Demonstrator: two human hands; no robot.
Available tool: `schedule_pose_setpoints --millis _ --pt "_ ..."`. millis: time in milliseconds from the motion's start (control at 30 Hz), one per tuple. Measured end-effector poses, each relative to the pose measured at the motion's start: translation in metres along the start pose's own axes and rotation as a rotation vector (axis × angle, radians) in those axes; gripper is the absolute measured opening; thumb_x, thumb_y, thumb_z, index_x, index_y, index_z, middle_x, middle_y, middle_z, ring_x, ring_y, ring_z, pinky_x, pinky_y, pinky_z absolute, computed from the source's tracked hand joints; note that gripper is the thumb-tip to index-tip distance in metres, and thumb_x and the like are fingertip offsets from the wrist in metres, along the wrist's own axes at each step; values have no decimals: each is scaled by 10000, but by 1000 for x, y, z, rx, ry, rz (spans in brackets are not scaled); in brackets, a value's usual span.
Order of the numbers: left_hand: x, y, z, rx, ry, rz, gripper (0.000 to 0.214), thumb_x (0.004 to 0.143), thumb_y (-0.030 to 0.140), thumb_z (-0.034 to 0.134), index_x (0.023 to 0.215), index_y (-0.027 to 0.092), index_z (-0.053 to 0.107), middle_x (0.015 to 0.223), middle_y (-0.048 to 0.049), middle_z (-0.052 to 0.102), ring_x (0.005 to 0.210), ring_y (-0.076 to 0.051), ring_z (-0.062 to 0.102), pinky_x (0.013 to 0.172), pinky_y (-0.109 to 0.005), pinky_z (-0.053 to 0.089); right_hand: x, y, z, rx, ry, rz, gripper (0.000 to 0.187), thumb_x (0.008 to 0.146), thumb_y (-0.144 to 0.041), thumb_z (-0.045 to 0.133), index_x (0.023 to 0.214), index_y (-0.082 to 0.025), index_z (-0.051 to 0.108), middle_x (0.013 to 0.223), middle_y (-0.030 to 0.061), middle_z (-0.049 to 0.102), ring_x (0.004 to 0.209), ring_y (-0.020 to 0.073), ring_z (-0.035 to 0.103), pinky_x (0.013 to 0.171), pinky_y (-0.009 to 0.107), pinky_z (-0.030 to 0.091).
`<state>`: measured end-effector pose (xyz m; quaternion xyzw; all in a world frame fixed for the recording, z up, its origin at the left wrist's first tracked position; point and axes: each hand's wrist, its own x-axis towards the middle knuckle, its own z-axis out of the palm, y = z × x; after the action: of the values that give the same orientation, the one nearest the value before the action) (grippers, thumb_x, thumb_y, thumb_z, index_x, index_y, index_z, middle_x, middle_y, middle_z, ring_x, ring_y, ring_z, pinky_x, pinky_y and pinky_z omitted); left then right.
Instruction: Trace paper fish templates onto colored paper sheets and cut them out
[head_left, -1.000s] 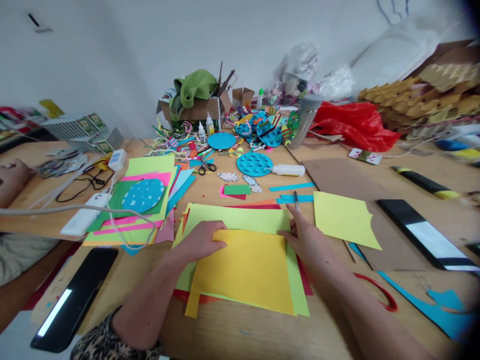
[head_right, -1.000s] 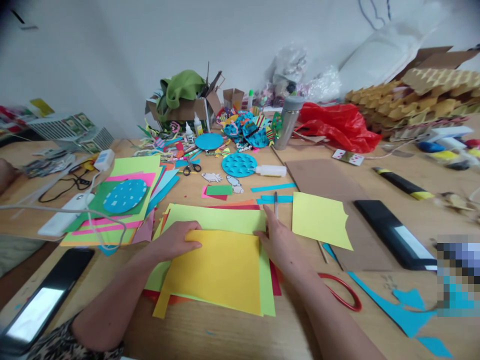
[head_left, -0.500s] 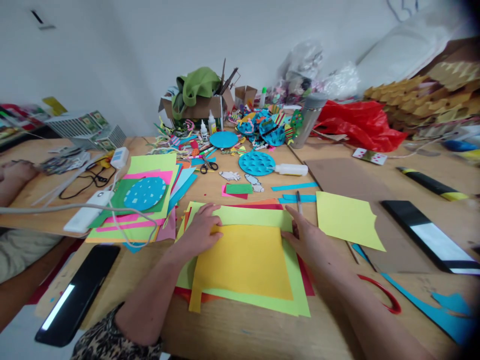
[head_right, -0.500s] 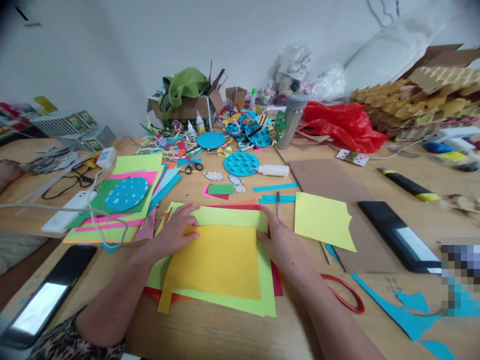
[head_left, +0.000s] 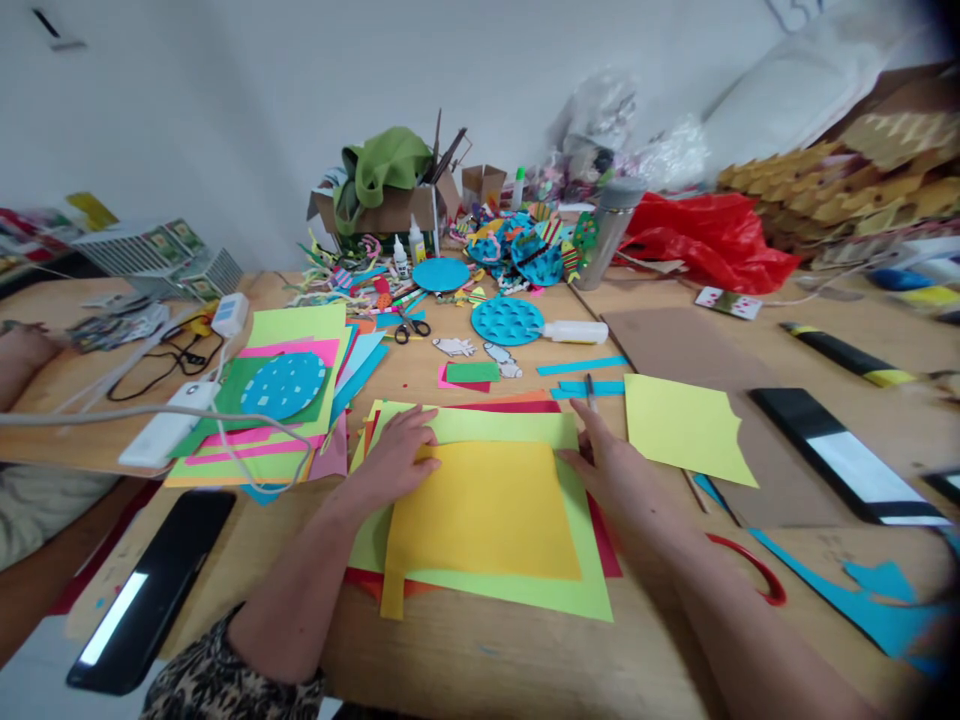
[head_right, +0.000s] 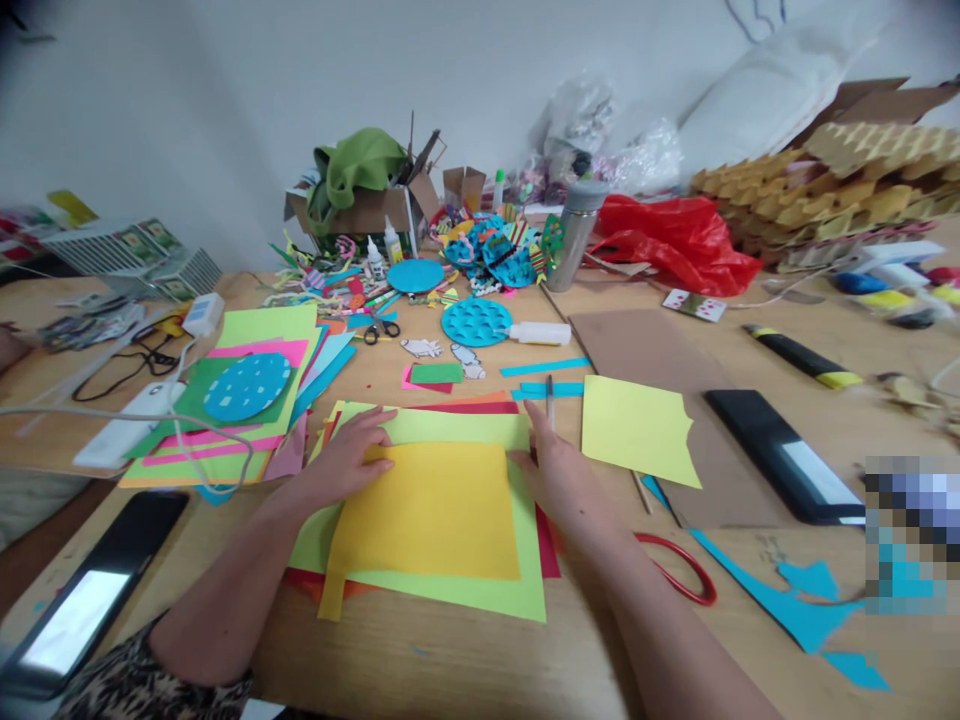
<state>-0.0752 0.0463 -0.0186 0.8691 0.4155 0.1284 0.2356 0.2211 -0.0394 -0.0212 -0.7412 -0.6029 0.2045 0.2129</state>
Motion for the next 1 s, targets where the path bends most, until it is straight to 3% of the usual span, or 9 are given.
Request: schedule_pose_setpoints --millis 167,367,533,700,867,1000 --pt "0 3 -2 -15 4 -6 95 726 151 619 793 205 579 1362 -103 545 1369 -300 350 1105 -515 306 1 -1 -1 -26 -8 -29 641 832 -280 493 1452 -204 349 858 65 675 712 241 637 593 300 419" --pt "0 3 -2 -27 22 22 77 745 139 588 785 203 570 1320 -104 579 1360 -289 363 1100 -497 319 0 -2 -2 -54 -19 -18 599 842 -275 511 1426 -231 382 826 59 656 740 245 637 630 306 436" --pt "0 4 -1 0 9 39 108 727 114 568 790 201 567 1334 -103 566 1342 -288 392 1097 -489 330 6 5 6 -98 138 -78 568 861 -385 515 1389 -194 431 1071 124 592 882 270 612 764 380 481" --pt "0 7 -2 21 -9 43 110 730 107 555 791 198 569 1320 -104 575 1331 -293 402 1097 -498 333 17 2 14 -209 232 -217 548 872 -380 520 1358 -132 470 1196 171 574 1100 343 506 939 466 409" --pt "-1 8 -3 36 -9 59 133 727 82 541 789 197 561 1322 -98 574 1335 -286 393 1091 -500 342 27 -9 16 -317 133 -312 600 878 -350 528 1412 -108 400 1371 159 503 1232 345 415 1011 475 352" --pt "-2 9 -2 70 -14 78 141 744 67 528 786 195 569 1321 -90 574 1337 -279 391 1093 -494 347 41 -21 8 -400 -42 -247 668 824 -357 605 1429 -172 389 1310 148 548 1218 356 432 997 519 339"
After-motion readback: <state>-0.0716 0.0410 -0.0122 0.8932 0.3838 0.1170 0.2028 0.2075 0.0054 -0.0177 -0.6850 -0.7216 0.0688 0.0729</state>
